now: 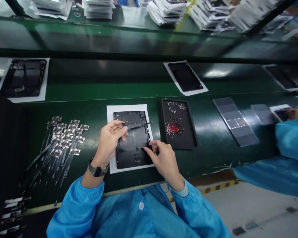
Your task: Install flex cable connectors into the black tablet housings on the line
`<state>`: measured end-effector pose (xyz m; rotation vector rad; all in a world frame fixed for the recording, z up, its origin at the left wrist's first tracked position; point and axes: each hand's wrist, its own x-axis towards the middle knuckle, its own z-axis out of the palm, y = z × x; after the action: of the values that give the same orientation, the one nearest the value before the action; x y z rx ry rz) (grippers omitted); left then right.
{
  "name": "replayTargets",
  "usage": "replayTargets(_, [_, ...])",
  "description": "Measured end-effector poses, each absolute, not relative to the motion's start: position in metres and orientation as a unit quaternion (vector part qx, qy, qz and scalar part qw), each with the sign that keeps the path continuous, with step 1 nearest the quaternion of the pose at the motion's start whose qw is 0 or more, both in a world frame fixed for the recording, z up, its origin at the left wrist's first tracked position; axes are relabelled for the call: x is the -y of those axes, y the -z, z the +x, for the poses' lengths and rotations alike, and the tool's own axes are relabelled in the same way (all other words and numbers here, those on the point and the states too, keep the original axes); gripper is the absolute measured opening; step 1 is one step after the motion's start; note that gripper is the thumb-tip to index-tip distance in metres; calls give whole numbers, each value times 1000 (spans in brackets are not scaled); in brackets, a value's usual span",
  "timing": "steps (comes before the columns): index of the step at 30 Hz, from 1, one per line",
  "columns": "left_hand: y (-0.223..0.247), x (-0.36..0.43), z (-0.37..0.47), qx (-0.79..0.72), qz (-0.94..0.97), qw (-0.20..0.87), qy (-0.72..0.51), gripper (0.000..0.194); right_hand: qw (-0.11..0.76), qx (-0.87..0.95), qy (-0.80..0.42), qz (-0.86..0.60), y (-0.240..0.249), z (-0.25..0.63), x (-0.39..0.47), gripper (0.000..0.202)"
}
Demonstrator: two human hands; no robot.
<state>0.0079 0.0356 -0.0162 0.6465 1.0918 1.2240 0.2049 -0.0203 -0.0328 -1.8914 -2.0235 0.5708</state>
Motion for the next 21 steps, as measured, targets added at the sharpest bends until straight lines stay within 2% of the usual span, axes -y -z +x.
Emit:
replayTargets(6, [18, -37, 6, -485, 291, 626, -536, 25, 118, 713, -240, -649, 31, 196, 11, 16])
replayTargets(10, [16, -36, 6, -495, 306, 621, -526, 26, 150, 711, -261, -635, 26, 195, 16, 13])
replayTargets(14, [15, -33, 10, -503, 354, 652, -443, 29, 169, 703, -285, -629, 23, 199, 22, 8])
replayTargets(17, [20, -31, 15, -512, 404, 660, -374, 18, 172, 699, -314, -618, 21, 204, 20, 9])
replayTargets(21, [30, -29, 20, -510, 458, 638, -351, 7, 178, 700, -347, -598, 17, 209, 15, 12])
